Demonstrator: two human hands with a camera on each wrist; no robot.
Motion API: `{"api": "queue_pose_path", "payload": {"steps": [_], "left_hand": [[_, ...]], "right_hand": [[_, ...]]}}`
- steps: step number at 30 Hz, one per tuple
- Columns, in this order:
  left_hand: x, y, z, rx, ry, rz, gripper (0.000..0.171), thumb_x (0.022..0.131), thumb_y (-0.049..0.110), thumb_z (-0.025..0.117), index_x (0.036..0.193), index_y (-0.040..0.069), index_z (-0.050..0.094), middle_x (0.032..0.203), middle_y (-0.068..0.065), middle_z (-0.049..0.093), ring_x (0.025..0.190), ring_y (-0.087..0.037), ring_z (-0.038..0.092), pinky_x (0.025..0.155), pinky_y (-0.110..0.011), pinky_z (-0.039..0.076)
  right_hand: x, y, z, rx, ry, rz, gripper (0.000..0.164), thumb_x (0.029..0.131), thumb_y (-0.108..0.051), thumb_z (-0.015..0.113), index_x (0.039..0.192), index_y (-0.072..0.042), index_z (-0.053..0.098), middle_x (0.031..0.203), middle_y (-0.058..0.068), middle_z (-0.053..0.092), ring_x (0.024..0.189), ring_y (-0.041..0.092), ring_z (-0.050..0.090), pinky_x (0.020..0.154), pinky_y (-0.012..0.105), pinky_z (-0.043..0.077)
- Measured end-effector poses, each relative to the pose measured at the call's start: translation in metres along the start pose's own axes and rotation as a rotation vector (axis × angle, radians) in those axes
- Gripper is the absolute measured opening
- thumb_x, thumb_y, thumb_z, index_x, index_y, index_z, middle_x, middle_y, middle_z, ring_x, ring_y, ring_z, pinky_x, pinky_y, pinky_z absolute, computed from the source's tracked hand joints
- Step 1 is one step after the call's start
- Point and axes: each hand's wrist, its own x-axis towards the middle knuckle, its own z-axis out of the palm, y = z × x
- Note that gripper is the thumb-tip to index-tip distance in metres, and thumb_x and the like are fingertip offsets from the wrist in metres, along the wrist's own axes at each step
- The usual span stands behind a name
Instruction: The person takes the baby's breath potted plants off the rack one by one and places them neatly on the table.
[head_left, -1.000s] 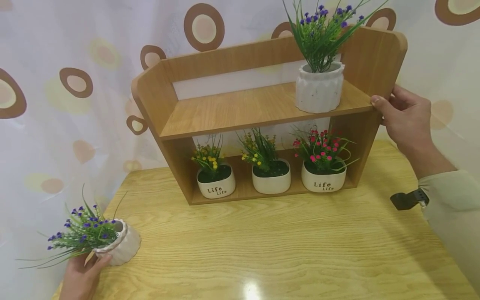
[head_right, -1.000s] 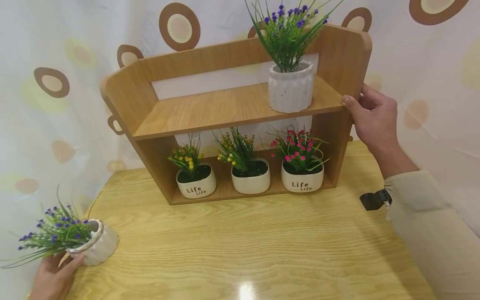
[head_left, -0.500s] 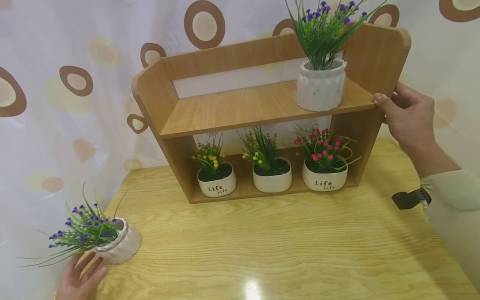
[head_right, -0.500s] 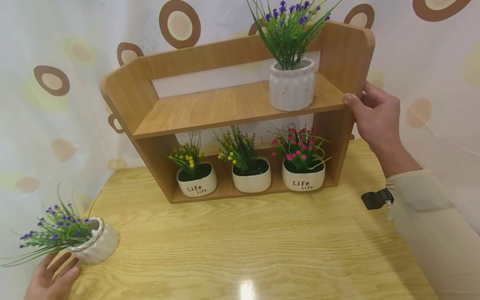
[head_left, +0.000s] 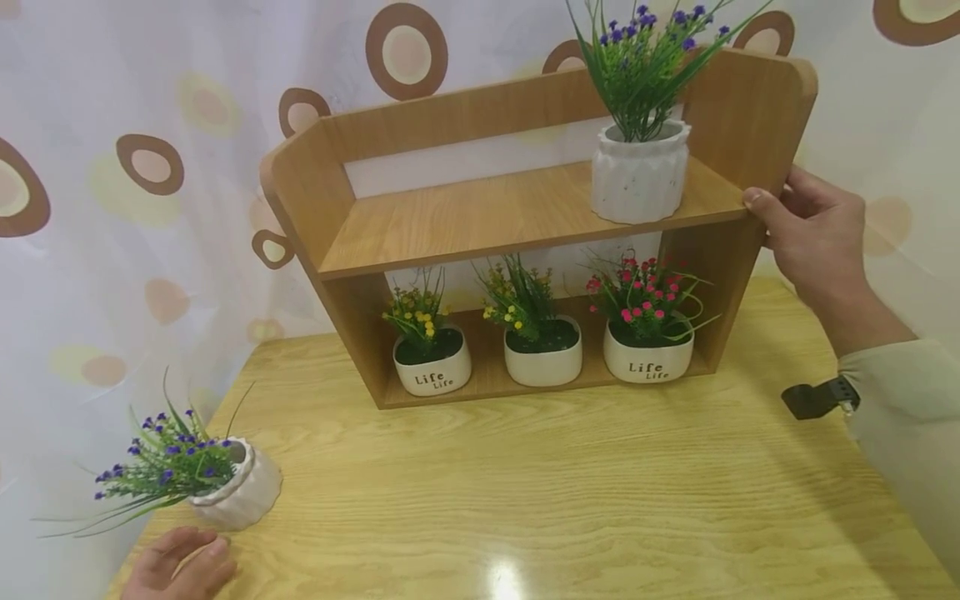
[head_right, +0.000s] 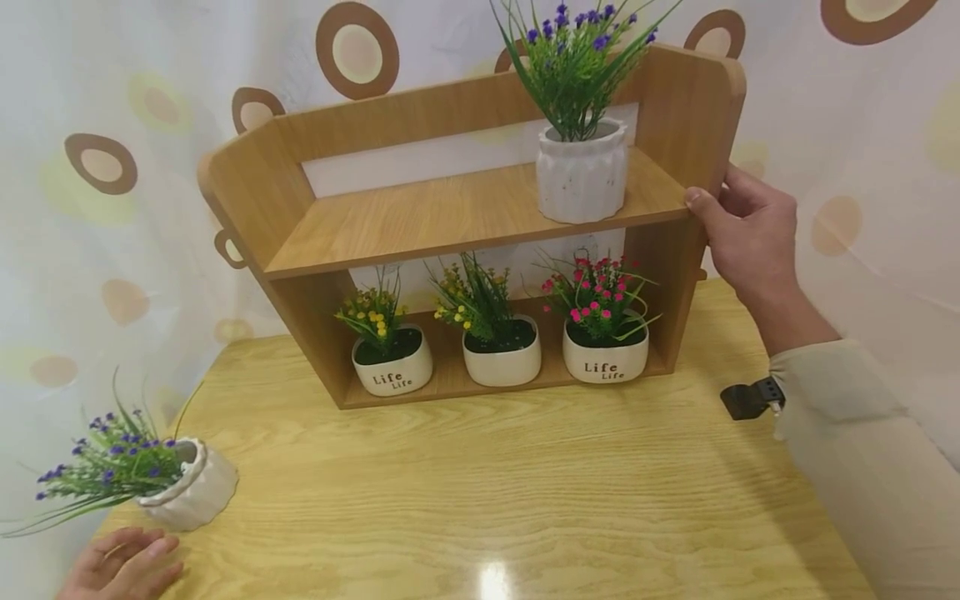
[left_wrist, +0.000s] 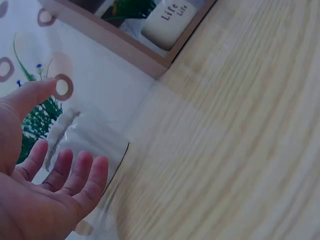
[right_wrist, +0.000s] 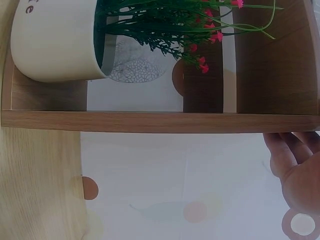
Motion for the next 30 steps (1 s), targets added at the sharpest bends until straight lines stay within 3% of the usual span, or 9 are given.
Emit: {"api": "queue_pose_path", "payload": {"steps": [2,8,13,20,30], "left_hand": [[-0.004,-0.001,0.011,0.058,-0.017,0.026,0.03,0.096,0.007,0.068,0.112,0.032,0.059,0.103,0.015,0.065,0.086,-0.015,0.071,0.071,-0.035,0.061],[-0.014,0.006,0.053,0.039,-0.16,0.195,0.032,0.096,-0.006,0.061,0.118,0.016,0.063,0.109,0.003,0.069,0.097,-0.016,0.071,0.073,-0.043,0.061],[-0.016,0.015,0.084,0.108,-0.276,0.243,0.029,0.098,-0.005,0.058,0.122,0.011,0.062,0.114,0.001,0.068,0.102,-0.018,0.07,0.076,-0.043,0.061],[-0.015,0.022,0.124,0.145,-0.434,0.372,0.034,0.096,-0.013,0.054,0.127,-0.001,0.055,0.12,-0.005,0.065,0.108,-0.023,0.068,0.081,-0.042,0.06],[-0.015,0.035,0.175,0.19,-0.526,0.339,0.047,0.094,-0.007,0.062,0.139,-0.003,0.049,0.133,-0.008,0.061,0.12,-0.027,0.063,0.09,-0.042,0.057]], "right_hand": [[0.0,-0.001,0.0,-0.003,0.0,-0.002,0.049,0.09,-0.008,0.075,0.137,-0.014,0.064,0.127,0.002,0.067,0.107,0.011,0.065,0.066,0.017,0.054],[0.0,-0.003,0.001,-0.024,0.004,0.016,0.048,0.091,-0.01,0.075,0.137,-0.017,0.064,0.136,0.005,0.062,0.118,0.016,0.062,0.066,0.016,0.053],[0.0,-0.002,0.002,-0.004,0.014,0.022,0.048,0.09,-0.009,0.075,0.137,-0.016,0.064,0.132,0.004,0.065,0.114,0.015,0.063,0.065,0.017,0.053],[0.0,-0.001,0.003,-0.001,0.019,0.027,0.05,0.09,-0.009,0.075,0.138,-0.016,0.063,0.133,0.005,0.064,0.113,0.014,0.063,0.066,0.017,0.053],[0.0,-0.001,0.002,-0.015,0.028,0.025,0.05,0.089,-0.012,0.077,0.137,-0.017,0.064,0.128,0.003,0.067,0.108,0.011,0.065,0.065,0.016,0.054]]}}
